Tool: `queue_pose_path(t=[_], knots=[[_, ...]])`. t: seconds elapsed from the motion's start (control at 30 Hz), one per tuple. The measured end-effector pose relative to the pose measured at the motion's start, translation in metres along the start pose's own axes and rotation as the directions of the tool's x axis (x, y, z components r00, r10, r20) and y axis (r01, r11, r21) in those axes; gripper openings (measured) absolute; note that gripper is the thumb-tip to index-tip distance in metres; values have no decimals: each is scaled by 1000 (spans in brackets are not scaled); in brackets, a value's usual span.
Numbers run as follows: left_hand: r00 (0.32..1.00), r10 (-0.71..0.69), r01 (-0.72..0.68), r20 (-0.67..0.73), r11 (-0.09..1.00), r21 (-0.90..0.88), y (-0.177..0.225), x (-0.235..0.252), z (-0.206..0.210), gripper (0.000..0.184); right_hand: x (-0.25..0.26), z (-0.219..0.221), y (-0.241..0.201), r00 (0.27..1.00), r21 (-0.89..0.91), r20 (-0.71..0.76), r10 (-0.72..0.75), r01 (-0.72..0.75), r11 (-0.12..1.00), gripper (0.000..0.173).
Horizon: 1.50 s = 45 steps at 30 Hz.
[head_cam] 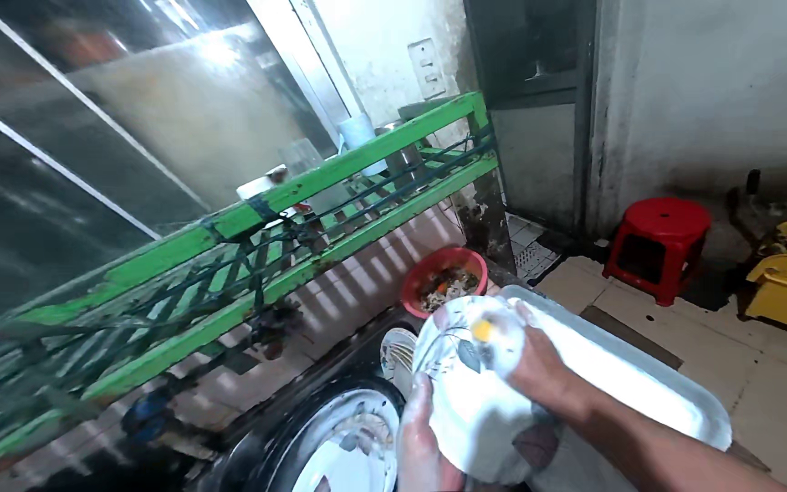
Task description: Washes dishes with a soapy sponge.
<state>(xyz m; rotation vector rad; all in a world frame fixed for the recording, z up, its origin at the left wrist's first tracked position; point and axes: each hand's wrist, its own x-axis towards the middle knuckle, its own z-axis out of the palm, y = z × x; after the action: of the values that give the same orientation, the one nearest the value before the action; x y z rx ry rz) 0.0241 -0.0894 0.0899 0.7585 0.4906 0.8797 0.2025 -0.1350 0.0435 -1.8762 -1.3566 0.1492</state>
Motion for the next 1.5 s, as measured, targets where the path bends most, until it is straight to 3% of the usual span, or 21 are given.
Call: queue_pose_path(t=[0.13, 0.2, 0.23, 0.37, 0.47, 0.57, 0.63, 0.73, 0.8, 0.87, 0.9, 0.97, 1.0, 1.03, 1.07, 1.13, 1.2, 1.23, 1.3, 1.4, 1.5], knots=[[999, 46, -45, 7, 998, -32, 0, 7, -3, 46, -53, 39, -30, 958, 64, -94, -271, 277, 959, 52], [993, 112, -109, 47, 992, -59, 20, 15, -15, 48, -54, 18, -20, 969, 84, 157, -192, 181, 980, 55], [991, 132, -130, 37, 990, -51, 25, 15, -18, 49, -44, 7, -9, 971, 66, 195, -139, 129, 989, 53], [999, 49, -49, -19, 998, 29, -1, -1, 5, 45, -9, -8, -2, 993, 32, 106, 55, -58, 998, 58], [999, 40, -36, -15, 978, 207, -27, -14, 19, 43, -10, -6, -33, 998, 198, 52, -34, 23, 980, 63], [991, 125, -132, 48, 966, 222, -21, -21, 22, 40, 17, -1, -4, 973, 276, -131, 188, -146, 950, 44], [965, 244, -260, 91, 929, 265, -10, -21, 22, 39, 32, -15, 16, 862, 590, -91, 498, -356, 725, 35], [905, 421, -376, -58, 857, 353, -4, 0, 14, 53, 23, -35, 6, 745, 955, -35, 666, -172, 243, 33], [942, 312, -253, -123, 901, 351, -5, 19, -5, 63, 21, -52, -3, 738, 998, -1, 675, -43, 48, 30], [979, 2, 29, -202, 989, 147, -4, 31, -20, 57, 22, -68, 8, 820, 993, 45, 571, 25, -115, 33], [977, -104, 109, -188, 994, 16, -1, 32, -22, 48, 20, -74, 18, 871, 996, 69, 486, -31, -86, 37], [975, -158, 146, -158, 986, -81, 2, 29, -18, 30, 13, -79, 41, 876, 873, 131, 464, -323, 364, 33], [980, -155, 148, -127, 987, -65, 2, 27, -14, 29, 15, -73, 49, 843, 631, 171, 510, -491, 600, 30], [981, -171, 169, -91, 985, -28, -1, 26, -9, 29, 18, -63, 50, 819, 351, 187, 542, -572, 742, 35], [979, -197, 199, -43, 979, 34, -8, 24, -3, 29, 15, -49, 45, 822, 179, 185, 539, -567, 804, 42], [973, -223, 199, 64, 945, 260, -32, 20, 2, 38, -11, -29, 11, 929, 142, 116, 352, -366, 920, 53], [974, -196, 115, 112, 856, 505, -50, 11, -2, 30, -27, -18, -15, 999, 135, 28, 41, -45, 990, 60], [978, -189, 107, 93, 826, 554, -53, 7, 1, 26, -24, -21, -16, 1000, 137, 22, 10, -13, 990, 58], [980, -196, 146, 35, 824, 548, -59, 2, 3, 34, -9, -34, 12, 979, 201, -14, 204, -197, 959, 47], [941, -331, 265, 74, 854, 448, -60, -8, -2, 44, 13, -58, 59, 848, 249, -87, 523, -490, 835, 42], [912, -394, 285, 113, 808, 515, -49, -3, 8, 31, 0, -52, 39, 926, 222, -95, 366, -338, 914, 44]])
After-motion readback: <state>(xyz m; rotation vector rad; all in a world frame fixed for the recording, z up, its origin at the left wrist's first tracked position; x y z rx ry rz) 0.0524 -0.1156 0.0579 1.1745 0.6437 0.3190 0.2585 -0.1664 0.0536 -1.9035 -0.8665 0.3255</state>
